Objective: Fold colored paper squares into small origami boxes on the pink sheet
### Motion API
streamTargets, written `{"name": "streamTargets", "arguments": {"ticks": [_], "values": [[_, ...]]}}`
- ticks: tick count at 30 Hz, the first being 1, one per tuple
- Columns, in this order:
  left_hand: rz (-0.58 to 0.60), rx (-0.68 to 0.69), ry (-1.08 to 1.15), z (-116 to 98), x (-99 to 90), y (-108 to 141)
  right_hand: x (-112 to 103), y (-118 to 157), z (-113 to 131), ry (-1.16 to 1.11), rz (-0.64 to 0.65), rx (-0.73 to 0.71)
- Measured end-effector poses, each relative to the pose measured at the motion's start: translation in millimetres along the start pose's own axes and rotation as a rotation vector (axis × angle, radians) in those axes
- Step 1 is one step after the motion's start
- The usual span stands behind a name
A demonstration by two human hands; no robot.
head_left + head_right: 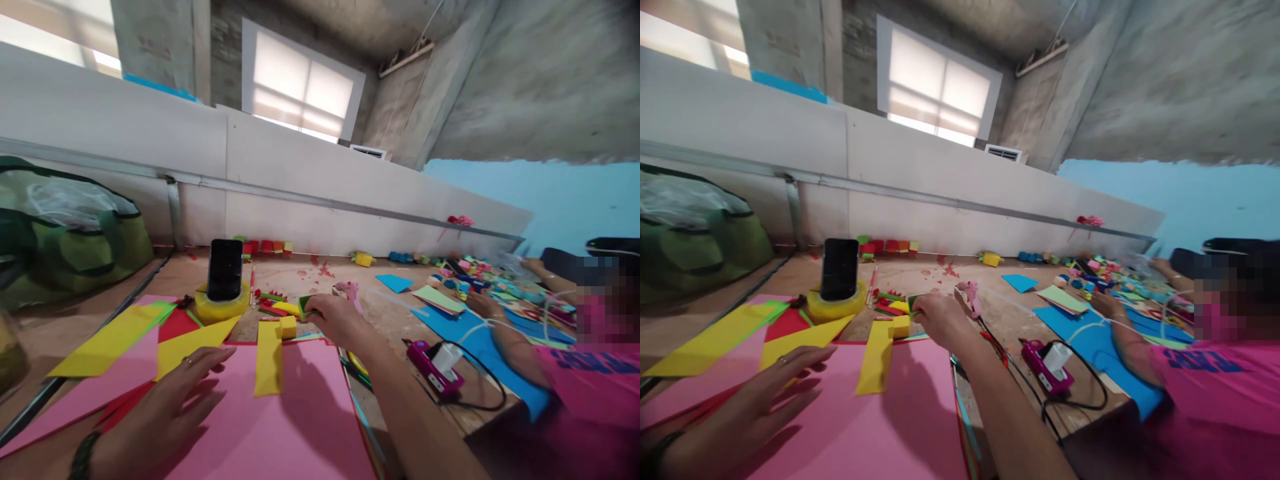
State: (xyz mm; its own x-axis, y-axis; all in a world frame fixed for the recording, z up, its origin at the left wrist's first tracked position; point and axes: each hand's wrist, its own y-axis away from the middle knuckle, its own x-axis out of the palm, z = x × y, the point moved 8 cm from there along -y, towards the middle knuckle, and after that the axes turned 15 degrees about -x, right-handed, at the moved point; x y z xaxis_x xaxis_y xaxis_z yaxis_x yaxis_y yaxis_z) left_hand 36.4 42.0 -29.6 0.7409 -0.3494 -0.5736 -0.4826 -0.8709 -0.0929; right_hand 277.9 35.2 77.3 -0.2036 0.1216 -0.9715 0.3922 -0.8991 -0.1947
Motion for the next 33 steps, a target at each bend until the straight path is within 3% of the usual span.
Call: {"name": "streamTargets", "arguments": {"ticks": [5, 10, 17, 28, 33], "values": [[0.006, -0.021, 0.033, 8, 4.3, -1, 14, 10, -40, 0.109, 0.081, 0.194], [-0.009, -0.01, -0.004, 2, 1.3, -1, 32, 11, -48, 0.108, 0.117, 0.197], [0.062, 0.044, -0.004, -17, 2.1, -3, 25, 8, -59, 0.047, 0.027, 0.202], [0.107, 0.046, 0.041, -20, -0.6, -2, 38, 5, -64, -0.238, 0.002, 0.081], [0.073, 0.067, 0.031, -20, -3.1, -2, 39, 10, -31, -0.351, 0.148, 0.003]]}}
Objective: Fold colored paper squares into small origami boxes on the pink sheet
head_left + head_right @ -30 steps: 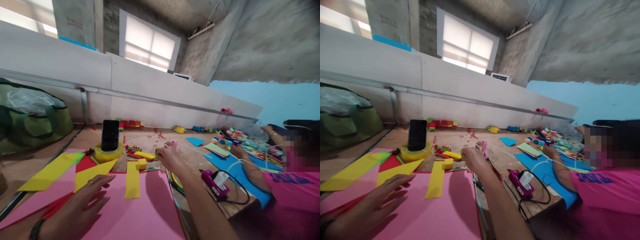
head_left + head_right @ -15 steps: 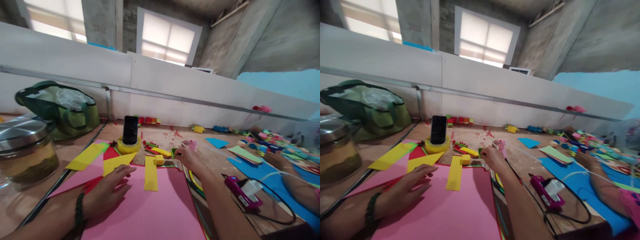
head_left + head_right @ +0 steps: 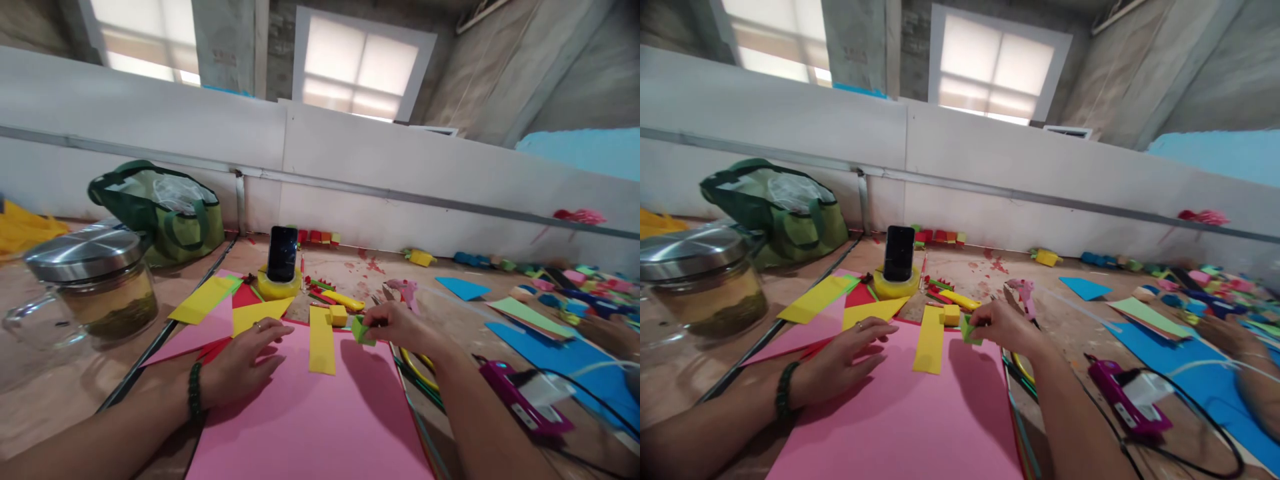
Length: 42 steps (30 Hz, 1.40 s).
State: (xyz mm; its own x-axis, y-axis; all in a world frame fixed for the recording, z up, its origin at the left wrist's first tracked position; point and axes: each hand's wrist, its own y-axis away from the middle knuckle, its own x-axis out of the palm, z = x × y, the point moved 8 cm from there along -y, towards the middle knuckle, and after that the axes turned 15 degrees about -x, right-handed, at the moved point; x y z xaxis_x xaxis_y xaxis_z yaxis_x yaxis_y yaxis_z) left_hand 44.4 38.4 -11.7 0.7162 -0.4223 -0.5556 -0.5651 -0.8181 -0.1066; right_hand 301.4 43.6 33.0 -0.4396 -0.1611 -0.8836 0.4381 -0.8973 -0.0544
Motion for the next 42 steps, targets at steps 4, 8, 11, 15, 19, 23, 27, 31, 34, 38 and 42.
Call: {"name": "streamTargets", "arguments": {"ticks": [4, 8, 11, 15, 19, 23, 27, 31, 34, 38, 42], "values": [[-0.058, 0.027, -0.052, -3, -5.1, 0, 13, 2, 36, -0.028, 0.092, -0.073], [-0.089, 0.035, -0.073, -4, -8.8, 0, 10, -1, 41, -0.085, 0.041, -0.147], [-0.095, 0.042, -0.065, -5, -9.5, -1, -7, -7, 14, -0.016, -0.17, -0.059], [-0.091, 0.055, -0.087, -8, -8.0, -2, -2, -24, -6, 0.049, -0.252, -0.035], [-0.067, 0.088, -0.186, -12, -4.3, 1, 16, -41, -9, 0.036, -0.203, -0.039], [0.016, 0.152, -0.327, -19, 4.6, 5, 9, -39, -12, 0.045, -0.24, -0.004], [0.097, 0.263, -0.444, -30, 15.2, 12, -18, -15, -13, 0.054, -0.328, 0.046], [0.11, 0.292, -0.528, -32, 20.3, 16, -31, 24, 3, 0.039, -0.396, 0.042], [0.11, 0.285, -0.576, -32, 23.7, 17, -27, 53, 30, 0.05, -0.453, -0.08], [0.134, 0.212, -0.661, -37, 30.3, 18, -11, 79, 63, 0.173, -0.455, -0.201], [0.152, 0.101, -0.668, -53, 35.4, 21, 19, 86, 92, 0.261, -0.438, -0.283]]}}
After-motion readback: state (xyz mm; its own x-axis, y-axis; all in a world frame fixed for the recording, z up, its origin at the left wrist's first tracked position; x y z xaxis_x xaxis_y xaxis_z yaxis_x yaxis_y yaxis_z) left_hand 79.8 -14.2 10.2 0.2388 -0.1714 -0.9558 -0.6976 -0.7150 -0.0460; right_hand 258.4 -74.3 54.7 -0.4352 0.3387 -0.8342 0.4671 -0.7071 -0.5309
